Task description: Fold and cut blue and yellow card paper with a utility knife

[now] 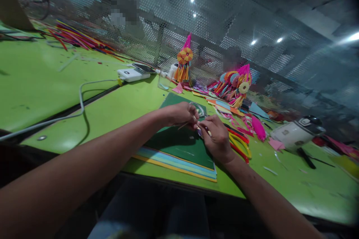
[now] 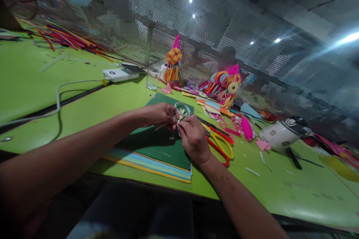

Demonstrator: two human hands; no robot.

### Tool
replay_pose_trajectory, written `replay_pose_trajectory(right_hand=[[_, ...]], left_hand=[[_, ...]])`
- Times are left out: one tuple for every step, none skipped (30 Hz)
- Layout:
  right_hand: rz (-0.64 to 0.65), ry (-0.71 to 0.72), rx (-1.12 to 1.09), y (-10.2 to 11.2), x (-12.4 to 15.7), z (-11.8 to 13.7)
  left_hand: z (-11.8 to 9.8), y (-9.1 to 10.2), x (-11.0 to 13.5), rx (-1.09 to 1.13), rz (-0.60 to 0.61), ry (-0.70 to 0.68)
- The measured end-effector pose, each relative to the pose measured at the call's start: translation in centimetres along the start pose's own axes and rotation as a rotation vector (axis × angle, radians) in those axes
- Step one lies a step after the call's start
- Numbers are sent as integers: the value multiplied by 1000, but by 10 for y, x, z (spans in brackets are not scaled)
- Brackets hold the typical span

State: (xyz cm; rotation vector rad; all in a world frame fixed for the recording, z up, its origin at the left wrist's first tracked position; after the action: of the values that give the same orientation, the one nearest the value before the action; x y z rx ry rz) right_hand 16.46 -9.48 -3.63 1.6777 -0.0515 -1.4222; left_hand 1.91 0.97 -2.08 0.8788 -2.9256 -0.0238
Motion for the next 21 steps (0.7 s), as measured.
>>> replay_pose_trajectory(right_hand=[[-1,-27,-20,0,0,0],[-4,-53,-41,-1,-1,0],[-5,-77,-62,-1,-1,0],[-6,-96,-81,-1,-2,0],[-7,-111,-97,-1,-3,0],[-7,-123,-109,-1,-3,0],[-8,-132,-118,-1,-3,1],[-8,-145,-123,-1,-4,1],[-12,-159,-124,-1,-4,2],[-13,-175,-124,0,-4,2],[-9,-189,-121,0,-4,2],[-3,-199,-116,0,-5,2],[4,-203,-109,0,-5,1],[12,-202,-103,0,-5,1],[21,-199,-98,1,-5,1],[26,-199,-95,1,-5,1],[25,-202,-93,1,-5,1],[23,-207,-94,1,-5,1],[23,-216,-96,1,-4,1],[22,-229,-102,1,-4,0],[22,-248,-110,1,-3,0]], left_hand=[[0,0,0,-10,1,-7],[0,0,0,-25,6,-12],[0,1,0,-46,15,-15],[-1,1,0,-67,21,-15],[-2,1,0,-85,22,-15],[-3,1,1,-97,20,-13],[-4,1,1,-101,16,-10],[-4,1,2,-100,12,-4],[-4,0,2,-94,8,2],[-4,-1,3,-79,5,11],[-3,-2,3,-56,5,21],[-3,-3,3,-27,7,32],[-2,-4,4,9,13,42],[-2,-5,4,49,18,53],[-2,-6,5,86,24,66],[-2,-6,5,115,30,82],[-2,-6,5,138,35,98],[-2,-6,6,157,42,113],[-2,-6,6,171,51,125],[-1,-5,5,179,65,129],[0,-4,5,183,79,123]])
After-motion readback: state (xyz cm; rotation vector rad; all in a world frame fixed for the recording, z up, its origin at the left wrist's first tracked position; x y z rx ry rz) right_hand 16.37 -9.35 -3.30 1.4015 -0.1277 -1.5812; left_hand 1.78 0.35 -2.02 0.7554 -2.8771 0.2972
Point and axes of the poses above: each hand's wrist, its own x-axis away from the middle knuckle, its own y-axis out of the back of the hand, z = x × y, the point moved 1 cm from there along -x, towards the middle knuckle, and after that the axes turned 2 degrees about y, right-handed, at the moved point
